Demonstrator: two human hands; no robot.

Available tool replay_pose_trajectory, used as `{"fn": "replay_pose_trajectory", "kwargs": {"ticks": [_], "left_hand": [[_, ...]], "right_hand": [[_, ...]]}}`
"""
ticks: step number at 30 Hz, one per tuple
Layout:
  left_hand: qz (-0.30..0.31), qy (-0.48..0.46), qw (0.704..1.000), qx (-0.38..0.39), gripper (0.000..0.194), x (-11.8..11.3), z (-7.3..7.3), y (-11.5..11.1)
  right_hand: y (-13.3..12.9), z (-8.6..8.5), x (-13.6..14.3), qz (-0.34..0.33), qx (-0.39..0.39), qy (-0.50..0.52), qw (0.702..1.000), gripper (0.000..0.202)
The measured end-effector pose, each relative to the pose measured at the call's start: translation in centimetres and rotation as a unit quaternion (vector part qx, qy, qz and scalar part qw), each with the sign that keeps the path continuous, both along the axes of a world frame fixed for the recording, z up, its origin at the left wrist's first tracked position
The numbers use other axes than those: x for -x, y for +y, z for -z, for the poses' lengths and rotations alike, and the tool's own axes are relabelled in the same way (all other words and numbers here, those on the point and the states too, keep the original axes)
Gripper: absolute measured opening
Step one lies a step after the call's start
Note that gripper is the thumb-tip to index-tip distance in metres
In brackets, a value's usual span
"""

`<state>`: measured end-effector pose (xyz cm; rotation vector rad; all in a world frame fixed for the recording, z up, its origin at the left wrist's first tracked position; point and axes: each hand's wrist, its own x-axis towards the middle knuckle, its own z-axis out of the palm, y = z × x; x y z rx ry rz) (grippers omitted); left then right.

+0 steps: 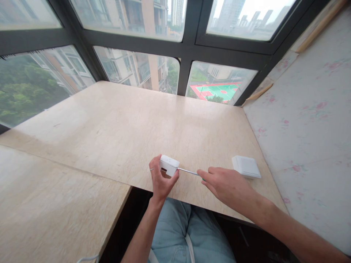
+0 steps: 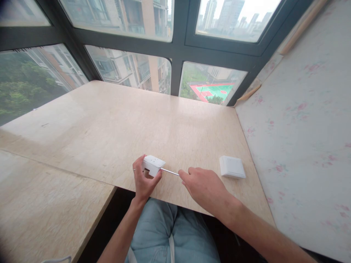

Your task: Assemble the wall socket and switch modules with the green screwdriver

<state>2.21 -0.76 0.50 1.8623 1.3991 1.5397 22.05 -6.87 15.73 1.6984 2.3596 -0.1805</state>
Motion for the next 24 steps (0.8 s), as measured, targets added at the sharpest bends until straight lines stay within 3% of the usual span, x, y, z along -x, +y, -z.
{"fn": "replay_pose_trajectory", "kwargs": {"ticks": [5,9,15,24], "left_hand": [[-0.001,-0.009,1.0,0.011,0.077,0.0,0.2,0.0],[-0.003,-0.026,0.999,0.028,0.078,0.1,0.6,-0.1],[-0.005,-0.048,0.998,0.046,0.08,0.3,0.9,-0.3],[-0.011,-0.087,0.994,0.069,0.097,0.2,1.0,-0.5]], "right_hand": [[0.6,-1.7,0.5,-0.088,-0.042,-0.073,0.993,0.034],[1.0,-1.9,0.4,-0.111,-0.044,-0.075,0.99,0.03],[1.3,0.0,-0.6,-0.076,-0.036,-0.006,0.996,0.016],[1.5,1.8,-1.0,0.025,0.066,0.182,0.981,0.028]]}}
